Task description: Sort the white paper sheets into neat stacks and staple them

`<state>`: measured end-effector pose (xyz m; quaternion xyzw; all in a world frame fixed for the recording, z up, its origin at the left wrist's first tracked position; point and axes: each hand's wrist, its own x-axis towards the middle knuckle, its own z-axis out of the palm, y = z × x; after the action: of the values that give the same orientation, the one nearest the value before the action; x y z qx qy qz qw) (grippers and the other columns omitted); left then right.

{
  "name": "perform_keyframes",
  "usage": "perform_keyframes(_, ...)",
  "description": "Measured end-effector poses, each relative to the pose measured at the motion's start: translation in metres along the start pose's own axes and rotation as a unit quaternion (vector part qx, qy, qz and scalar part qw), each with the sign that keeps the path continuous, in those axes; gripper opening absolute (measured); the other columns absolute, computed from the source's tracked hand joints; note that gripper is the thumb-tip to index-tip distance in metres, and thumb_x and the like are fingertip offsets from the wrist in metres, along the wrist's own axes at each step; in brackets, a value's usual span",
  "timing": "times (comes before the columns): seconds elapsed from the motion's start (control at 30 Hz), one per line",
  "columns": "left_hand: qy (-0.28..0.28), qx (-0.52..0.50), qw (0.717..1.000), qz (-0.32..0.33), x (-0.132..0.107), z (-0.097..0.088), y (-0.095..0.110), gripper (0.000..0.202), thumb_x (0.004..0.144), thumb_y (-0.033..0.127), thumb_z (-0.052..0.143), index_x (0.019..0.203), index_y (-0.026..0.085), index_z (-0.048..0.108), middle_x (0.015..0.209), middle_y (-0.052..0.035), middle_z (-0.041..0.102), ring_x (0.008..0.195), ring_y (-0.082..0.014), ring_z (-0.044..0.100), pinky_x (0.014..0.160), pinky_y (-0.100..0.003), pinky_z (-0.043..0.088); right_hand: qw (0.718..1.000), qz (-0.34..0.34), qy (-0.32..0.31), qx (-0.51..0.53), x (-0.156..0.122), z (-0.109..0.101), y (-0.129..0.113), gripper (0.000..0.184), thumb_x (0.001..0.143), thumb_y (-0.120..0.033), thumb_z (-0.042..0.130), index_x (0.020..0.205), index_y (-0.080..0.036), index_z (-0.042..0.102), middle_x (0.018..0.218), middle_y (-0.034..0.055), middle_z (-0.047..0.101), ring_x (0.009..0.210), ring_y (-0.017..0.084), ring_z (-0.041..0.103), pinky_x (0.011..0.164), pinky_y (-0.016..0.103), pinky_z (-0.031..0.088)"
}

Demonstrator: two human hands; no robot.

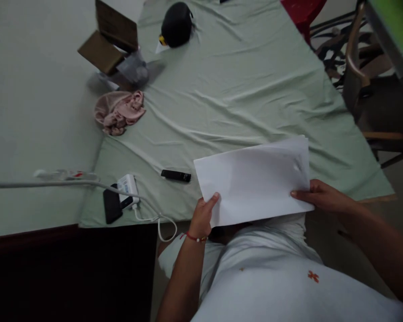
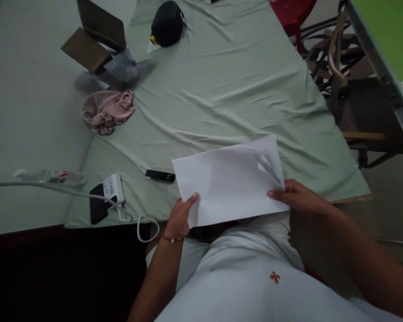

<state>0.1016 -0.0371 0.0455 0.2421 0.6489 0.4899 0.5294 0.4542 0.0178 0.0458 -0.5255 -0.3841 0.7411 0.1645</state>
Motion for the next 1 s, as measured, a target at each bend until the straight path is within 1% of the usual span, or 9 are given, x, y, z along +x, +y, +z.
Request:
perform_keyframes(0.1,-0.025,0.023,0.998,-0.043,0.004,0.002,-0.001,0.063,0.063,0.062,0.092,0.097,0.01,0.082,0.09,-0.0143,0.082,0.09,-0.0306,0.078,0.084,-0.041,0.061,1.0,-0.024,0.013,0.005,0.007,0.0,-0.011,0.041,0.064,-0.054,0.093,0.081,-0.02,0.077,0.08,0.0037,0.074,0.07,0.02,0.065,0.066,0.033,0.053)
perform_keyframes(0.17,-0.026,0.033,0.999,-0.031,0.009,0.0,-0.001,0.064,0.061,0.064,0.093,0.094,0.01,0.082,0.084,-0.0124,0.081,0.082,-0.0278,0.077,0.076,-0.036,0.061,0.998,-0.063,0.029,0.007,0.017,-0.003,-0.025,0.043,0.068,-0.051,0.092,0.095,-0.022,0.078,0.089,0.004,0.077,0.083,0.023,0.07,0.074,0.035,0.056)
perform_keyframes(0.23,-0.019,0.029,0.999,0.0,0.017,-0.004,0.0,0.062,0.062,0.062,0.093,0.095,0.011,0.082,0.084,-0.0108,0.081,0.083,-0.0262,0.077,0.075,-0.034,0.06,0.994,-0.106,0.037,-0.01,0.032,-0.005,-0.044,0.043,0.072,-0.048,0.089,0.104,-0.022,0.077,0.096,0.0047,0.077,0.09,0.025,0.071,0.079,0.036,0.056)
perform_keyframes(0.43,0.045,0.025,0.994,0.101,0.051,-0.018,-0.006,0.06,0.064,0.063,0.091,0.093,0.011,0.082,0.091,-0.0117,0.081,0.087,-0.0247,0.076,0.078,-0.032,0.059,0.973,-0.21,0.036,-0.089,0.109,-0.005,-0.091,0.029,0.077,-0.043,0.08,0.094,-0.02,0.072,0.082,0.0041,0.07,0.075,0.02,0.064,0.066,0.031,0.049)
perform_keyframes(0.5,0.068,0.039,0.989,0.127,0.059,-0.021,-0.013,0.059,0.066,0.063,0.089,0.092,0.011,0.082,0.092,-0.0127,0.081,0.09,-0.0254,0.075,0.08,-0.032,0.059,0.949,-0.264,0.078,-0.155,0.133,-0.001,-0.094,0.026,0.081,-0.046,0.075,0.089,-0.022,0.068,0.071,0.0012,0.064,0.068,0.018,0.057,0.061,0.03,0.044)
perform_keyframes(0.6,0.085,0.059,0.981,0.161,0.064,-0.023,-0.023,0.059,0.074,0.065,0.083,0.097,0.011,0.082,0.099,-0.0146,0.081,0.099,-0.0268,0.075,0.088,-0.034,0.058,0.881,-0.353,0.174,-0.263,0.152,0.004,-0.089,0.024,0.086,-0.044,0.065,0.081,-0.021,0.063,0.068,0.0012,0.06,0.068,0.018,0.052,0.066,0.032,0.041)
perform_keyframes(0.67,0.096,0.065,0.977,0.177,0.064,-0.023,-0.028,0.062,0.08,0.068,0.078,0.102,0.011,0.081,0.105,-0.016,0.081,0.102,-0.0273,0.075,0.092,-0.035,0.057,0.864,-0.384,0.192,-0.264,0.153,0.005,-0.084,0.023,0.087,-0.043,0.062,0.083,-0.021,0.064,0.071,0.001,0.06,0.068,0.017,0.05,0.068,0.032,0.039)
perform_keyframes(0.87,0.083,0.094,0.972,0.198,0.061,-0.021,-0.027,0.063,0.086,0.07,0.07,0.105,0.011,0.081,0.11,-0.0169,0.08,0.111,-0.0292,0.073,0.101,-0.038,0.055,0.926,-0.323,0.137,-0.135,0.137,-0.001,-0.085,0.027,0.083,-0.05,0.069,0.088,-0.023,0.064,0.077,-0.0019,0.057,0.068,0.014,0.046,0.065,0.028,0.038)
perform_keyframes(1.0,0.086,0.12,0.967,0.206,0.061,-0.02,-0.025,0.062,0.088,0.068,0.069,0.105,0.01,0.08,0.108,-0.0171,0.08,0.111,-0.0295,0.073,0.1,-0.038,0.055,0.938,-0.295,0.138,-0.115,0.134,0.0,-0.089,0.028,0.08,-0.05,0.072,0.085,-0.024,0.063,0.076,-0.0024,0.055,0.069,0.014,0.046,0.065,0.027,0.038)
